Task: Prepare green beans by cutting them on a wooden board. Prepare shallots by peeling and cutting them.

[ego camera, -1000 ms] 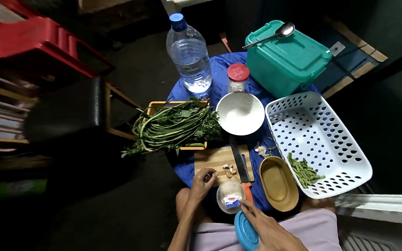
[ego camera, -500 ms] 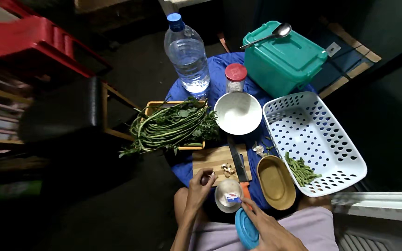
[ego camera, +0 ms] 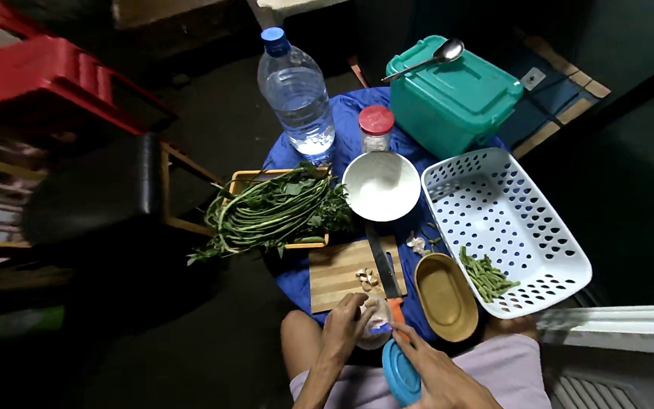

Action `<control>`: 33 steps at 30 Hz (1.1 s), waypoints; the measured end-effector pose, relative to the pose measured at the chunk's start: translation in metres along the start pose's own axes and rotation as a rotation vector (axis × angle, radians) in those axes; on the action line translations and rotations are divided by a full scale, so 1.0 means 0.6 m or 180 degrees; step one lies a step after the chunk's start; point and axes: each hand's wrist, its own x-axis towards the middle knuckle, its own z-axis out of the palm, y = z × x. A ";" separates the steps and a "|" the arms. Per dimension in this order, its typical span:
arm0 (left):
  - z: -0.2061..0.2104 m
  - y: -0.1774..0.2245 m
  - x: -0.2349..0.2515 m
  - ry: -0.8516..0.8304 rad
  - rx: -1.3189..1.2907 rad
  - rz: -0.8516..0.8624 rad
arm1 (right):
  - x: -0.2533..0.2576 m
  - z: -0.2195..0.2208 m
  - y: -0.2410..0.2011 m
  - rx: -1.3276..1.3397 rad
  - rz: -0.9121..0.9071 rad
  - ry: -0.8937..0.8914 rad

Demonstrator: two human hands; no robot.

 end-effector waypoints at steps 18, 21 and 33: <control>0.003 -0.054 0.127 -0.1421 0.0182 -0.2127 | 0.002 0.002 0.002 0.0002 0.0009 0.0019; -0.010 -0.060 0.115 -0.1235 0.0139 -0.2028 | 0.005 0.000 0.000 0.0001 0.0057 -0.0028; -0.004 -0.063 0.120 -0.0832 0.0019 -0.1488 | 0.005 0.002 0.001 -0.0021 0.0060 -0.0028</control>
